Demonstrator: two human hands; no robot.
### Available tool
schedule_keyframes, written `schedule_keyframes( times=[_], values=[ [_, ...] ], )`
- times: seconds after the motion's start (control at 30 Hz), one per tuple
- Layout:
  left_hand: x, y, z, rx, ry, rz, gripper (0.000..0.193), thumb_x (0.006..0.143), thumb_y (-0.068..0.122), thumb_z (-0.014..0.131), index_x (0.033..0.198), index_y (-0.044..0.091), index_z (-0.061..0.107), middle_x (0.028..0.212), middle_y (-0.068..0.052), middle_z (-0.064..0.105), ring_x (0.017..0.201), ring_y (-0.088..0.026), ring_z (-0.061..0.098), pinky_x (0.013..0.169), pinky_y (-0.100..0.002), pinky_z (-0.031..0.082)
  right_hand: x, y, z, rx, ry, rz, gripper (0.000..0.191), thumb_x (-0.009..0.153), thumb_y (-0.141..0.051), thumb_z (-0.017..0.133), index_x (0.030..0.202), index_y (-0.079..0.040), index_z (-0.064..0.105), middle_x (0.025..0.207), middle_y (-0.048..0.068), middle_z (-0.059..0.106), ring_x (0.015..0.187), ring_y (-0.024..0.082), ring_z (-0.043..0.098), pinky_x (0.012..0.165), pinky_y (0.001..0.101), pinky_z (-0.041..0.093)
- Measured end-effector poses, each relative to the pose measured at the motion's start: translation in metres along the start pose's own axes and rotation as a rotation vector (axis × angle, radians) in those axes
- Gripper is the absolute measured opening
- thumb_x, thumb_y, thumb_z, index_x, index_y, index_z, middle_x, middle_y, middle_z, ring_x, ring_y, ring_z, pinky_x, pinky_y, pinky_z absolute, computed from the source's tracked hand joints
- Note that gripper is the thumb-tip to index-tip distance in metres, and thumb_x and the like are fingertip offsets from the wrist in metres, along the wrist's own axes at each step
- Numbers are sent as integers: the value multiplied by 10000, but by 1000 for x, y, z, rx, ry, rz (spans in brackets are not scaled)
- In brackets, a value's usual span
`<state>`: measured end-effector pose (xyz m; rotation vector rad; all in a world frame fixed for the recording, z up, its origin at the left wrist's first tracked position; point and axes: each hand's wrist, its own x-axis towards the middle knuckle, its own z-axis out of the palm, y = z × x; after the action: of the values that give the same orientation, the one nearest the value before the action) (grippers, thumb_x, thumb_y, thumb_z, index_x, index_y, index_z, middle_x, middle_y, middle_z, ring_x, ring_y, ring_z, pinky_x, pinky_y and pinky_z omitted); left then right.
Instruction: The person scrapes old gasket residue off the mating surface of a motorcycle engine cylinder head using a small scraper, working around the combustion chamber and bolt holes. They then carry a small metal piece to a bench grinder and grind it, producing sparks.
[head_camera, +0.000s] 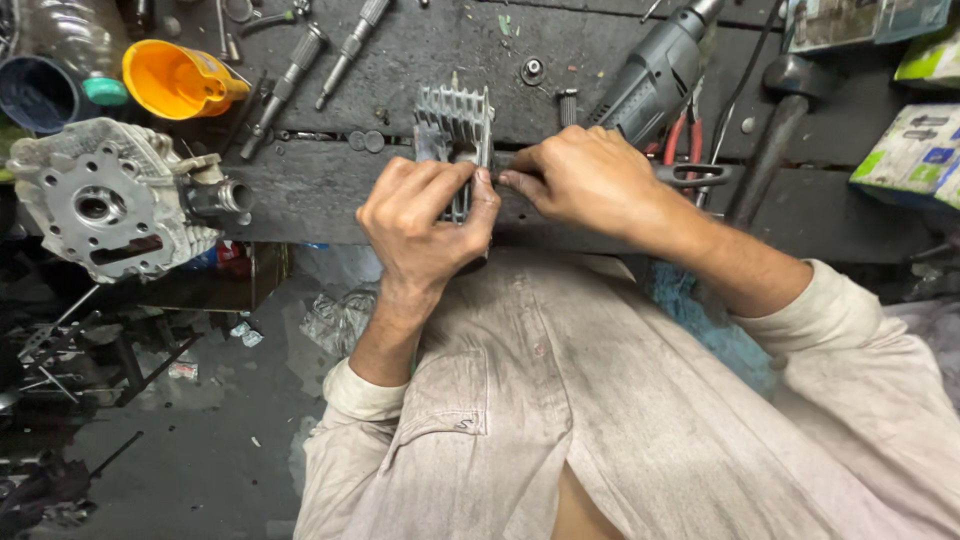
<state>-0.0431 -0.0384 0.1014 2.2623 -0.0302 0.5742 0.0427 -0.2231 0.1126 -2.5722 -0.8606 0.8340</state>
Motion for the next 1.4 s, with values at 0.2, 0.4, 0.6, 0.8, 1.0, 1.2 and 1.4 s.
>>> schedule_keyframes(
  times=[0.2, 0.4, 0.6, 0.8, 1.0, 1.2, 1.4],
  values=[
    [-3, 0, 3, 19, 23, -11, 110, 832, 117, 823, 912, 62, 772, 825, -35, 717, 731, -226, 637, 667, -348, 517, -19, -21, 16, -331, 269, -57, 197, 908, -189, 624, 992, -55, 741, 855, 143, 712, 645, 335, 716, 521, 468, 551],
    [-8, 1, 3, 13, 38, 0, 101, 821, 128, 821, 885, 72, 766, 810, -29, 723, 718, -217, 642, 658, -343, 513, -8, -19, -1, -186, -81, -11, 285, 1010, -324, 613, 915, -90, 744, 759, 176, 711, 639, 371, 717, 574, 497, 558],
    [-7, -1, 3, 19, 3, -3, 99, 822, 130, 816, 891, 72, 774, 799, -36, 716, 712, -224, 635, 654, -343, 509, -9, -19, 7, -316, 63, -6, 276, 963, -305, 641, 875, -65, 745, 791, 167, 728, 627, 375, 723, 525, 488, 560],
    [-7, 1, 2, 25, 21, 12, 108, 828, 132, 817, 903, 70, 769, 808, -35, 714, 722, -223, 637, 662, -345, 513, -6, -13, 4, -317, 0, -128, 157, 864, -211, 668, 856, -67, 730, 772, 164, 723, 652, 347, 732, 568, 466, 577],
    [-6, 4, 7, 41, 14, 5, 86, 830, 114, 813, 886, 71, 764, 788, -34, 700, 711, -228, 622, 666, -353, 506, -8, -15, 1, -279, 59, 0, 244, 992, -286, 639, 919, -90, 764, 756, 178, 730, 620, 369, 718, 545, 499, 558],
    [-7, 4, 8, 49, 28, -1, 88, 836, 125, 816, 877, 70, 760, 782, -32, 701, 692, -217, 608, 642, -345, 487, -1, -6, -1, -93, -17, -56, 272, 978, -350, 639, 983, -118, 782, 723, 185, 722, 592, 365, 714, 582, 495, 555],
    [-6, 1, 11, 42, 56, 4, 79, 848, 137, 818, 871, 86, 762, 773, -18, 706, 683, -197, 610, 630, -339, 482, -8, -11, 0, -305, 87, -41, 354, 1051, -349, 606, 928, -59, 768, 745, 160, 729, 603, 365, 706, 533, 484, 542]
  ],
)
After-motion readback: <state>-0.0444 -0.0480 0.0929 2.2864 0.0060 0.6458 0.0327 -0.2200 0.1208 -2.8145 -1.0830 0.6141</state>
